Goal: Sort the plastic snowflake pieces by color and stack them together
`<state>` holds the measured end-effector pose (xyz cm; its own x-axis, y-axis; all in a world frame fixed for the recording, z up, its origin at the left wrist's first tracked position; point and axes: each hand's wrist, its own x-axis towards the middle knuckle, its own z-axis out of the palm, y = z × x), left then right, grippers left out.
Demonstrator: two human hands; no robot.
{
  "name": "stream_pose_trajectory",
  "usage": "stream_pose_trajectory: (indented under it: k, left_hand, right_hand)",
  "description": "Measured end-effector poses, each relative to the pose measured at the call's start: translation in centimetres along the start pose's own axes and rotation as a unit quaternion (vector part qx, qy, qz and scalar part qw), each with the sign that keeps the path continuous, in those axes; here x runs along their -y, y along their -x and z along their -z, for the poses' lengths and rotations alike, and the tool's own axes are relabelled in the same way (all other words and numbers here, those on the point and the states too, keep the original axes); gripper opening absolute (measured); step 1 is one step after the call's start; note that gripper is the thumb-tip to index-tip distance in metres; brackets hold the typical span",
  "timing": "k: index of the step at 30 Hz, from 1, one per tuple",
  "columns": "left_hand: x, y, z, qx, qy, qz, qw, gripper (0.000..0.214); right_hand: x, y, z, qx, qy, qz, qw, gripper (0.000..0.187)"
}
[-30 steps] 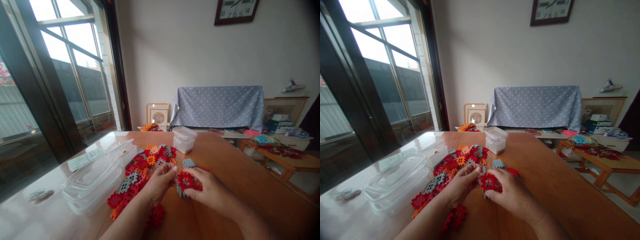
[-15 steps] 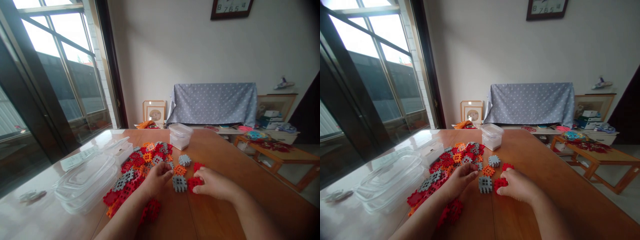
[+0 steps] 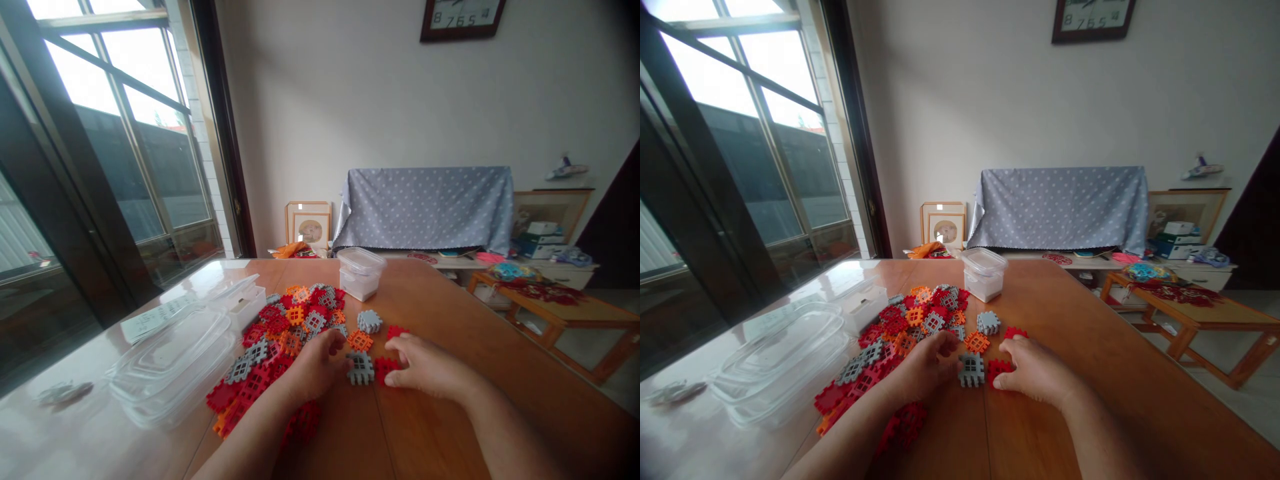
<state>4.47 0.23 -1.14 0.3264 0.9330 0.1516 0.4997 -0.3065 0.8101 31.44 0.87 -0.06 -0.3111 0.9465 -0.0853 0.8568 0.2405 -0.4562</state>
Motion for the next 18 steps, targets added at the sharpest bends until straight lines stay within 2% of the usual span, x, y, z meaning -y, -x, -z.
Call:
stream_pose_trajectory:
  k: [8, 13, 18]
  left_hand:
    - [0.5, 0.1, -0.6, 0.059, -0.151, -0.037, 0.986, 0.070]
    - [0.7, -0.2, -0.9, 0.072, -0.183, -0.039, 0.980, 0.079]
    - [1.1, -0.3, -1.1, 0.058, -0.177, -0.045, 0.981, 0.070]
  right_hand:
    - [1.7, 0.4, -0.2, -0.021, 0.031, 0.065, 0.997, 0.038]
    - [1.2, 0.1, -0.3, -0.019, 0.020, 0.052, 0.998, 0.036]
    - [1.4, -0.1, -0.1, -0.028, 0.001, 0.059, 0.998, 0.028]
